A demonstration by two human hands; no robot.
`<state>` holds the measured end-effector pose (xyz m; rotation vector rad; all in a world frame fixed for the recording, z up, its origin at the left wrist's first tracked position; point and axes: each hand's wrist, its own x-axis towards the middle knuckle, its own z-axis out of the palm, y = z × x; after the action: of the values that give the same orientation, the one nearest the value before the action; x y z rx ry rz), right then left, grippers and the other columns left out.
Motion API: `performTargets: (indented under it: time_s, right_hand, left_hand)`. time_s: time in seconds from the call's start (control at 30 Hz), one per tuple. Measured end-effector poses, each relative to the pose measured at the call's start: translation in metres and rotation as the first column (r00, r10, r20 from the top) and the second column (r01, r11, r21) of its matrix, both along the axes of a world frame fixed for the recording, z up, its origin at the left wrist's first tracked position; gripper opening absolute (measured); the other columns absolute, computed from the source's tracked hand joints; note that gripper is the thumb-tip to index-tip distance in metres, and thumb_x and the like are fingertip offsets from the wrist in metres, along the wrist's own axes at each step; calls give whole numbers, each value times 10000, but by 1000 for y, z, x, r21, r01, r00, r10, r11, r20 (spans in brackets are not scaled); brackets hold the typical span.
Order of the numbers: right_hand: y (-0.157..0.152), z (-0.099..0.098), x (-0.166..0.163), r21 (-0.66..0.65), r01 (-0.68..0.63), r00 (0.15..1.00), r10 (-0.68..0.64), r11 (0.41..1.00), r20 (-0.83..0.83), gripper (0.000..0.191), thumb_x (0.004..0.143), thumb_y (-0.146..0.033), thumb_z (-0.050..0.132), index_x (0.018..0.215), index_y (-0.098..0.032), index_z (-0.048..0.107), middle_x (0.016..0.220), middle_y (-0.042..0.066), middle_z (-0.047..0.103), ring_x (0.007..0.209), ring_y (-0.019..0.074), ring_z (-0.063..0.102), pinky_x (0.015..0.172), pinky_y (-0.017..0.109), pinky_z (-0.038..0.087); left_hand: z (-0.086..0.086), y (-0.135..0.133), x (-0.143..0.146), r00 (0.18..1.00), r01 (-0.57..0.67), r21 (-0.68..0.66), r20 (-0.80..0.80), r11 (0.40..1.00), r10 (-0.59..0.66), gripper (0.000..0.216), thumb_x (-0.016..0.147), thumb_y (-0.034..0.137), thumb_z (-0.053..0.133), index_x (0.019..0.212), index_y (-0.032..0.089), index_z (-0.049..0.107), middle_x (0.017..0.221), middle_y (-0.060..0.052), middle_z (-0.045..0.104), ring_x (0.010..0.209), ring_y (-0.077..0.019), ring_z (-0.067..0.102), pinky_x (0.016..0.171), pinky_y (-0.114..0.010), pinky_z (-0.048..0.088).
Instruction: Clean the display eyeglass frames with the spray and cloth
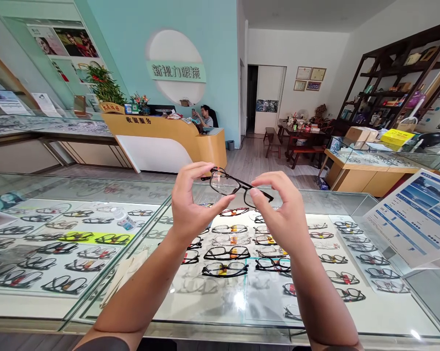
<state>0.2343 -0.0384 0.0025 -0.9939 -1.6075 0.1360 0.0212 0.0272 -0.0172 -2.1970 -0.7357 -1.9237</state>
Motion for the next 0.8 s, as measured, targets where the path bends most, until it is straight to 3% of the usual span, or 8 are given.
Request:
performTargets:
  time_s: [0.17, 0.5, 0.7, 0.8]
  right_hand:
    - [5, -2, -1, -67, -3, 989, 12, 998, 145, 76, 1000, -311, 685, 986, -270, 747, 1150, 62, 757, 1127, 265, 698, 1016, 446, 519]
    - [7, -1, 3, -183, -104, 987, 123, 978, 99, 122, 1011, -336, 681, 945, -268, 758, 1218, 62, 742, 1199, 267, 677, 1092, 475, 475]
    - [9, 0, 4, -254, -183, 980, 198, 950, 36, 149, 1000, -366, 704, 923, -272, 790, 1286, 62, 742, 1240, 272, 668, 1135, 498, 446]
    - [9, 1, 5, -324, -298, 954, 291, 898, -72, 174, 994, -390, 716, 923, -259, 806, 1275, 69, 766, 1193, 265, 690, 1099, 473, 479]
  left_hand:
    - [2, -3, 0, 994, -9, 36, -106, 999, 13, 606, 861, 421, 882, 1366, 237, 601, 1317, -113, 697, 1233, -273, 689, 1067, -450, 588]
    - [3, -7, 0, 989, 87, -12, -118, 996, -88, 582, 847, 339, 896, 1348, 234, 619, 1299, -103, 700, 1215, -264, 692, 1032, -427, 599]
    - [-4, -9, 4, 956, 291, -224, 33, 930, -292, 644, 835, 264, 891, 1400, 245, 584, 1323, -110, 656, 1170, -244, 709, 986, -396, 627]
    - [-7, -7, 6, 913, 408, -271, 112, 872, -393, 643, 831, 274, 900, 1391, 251, 586, 1322, -108, 638, 1159, -239, 715, 987, -393, 642]
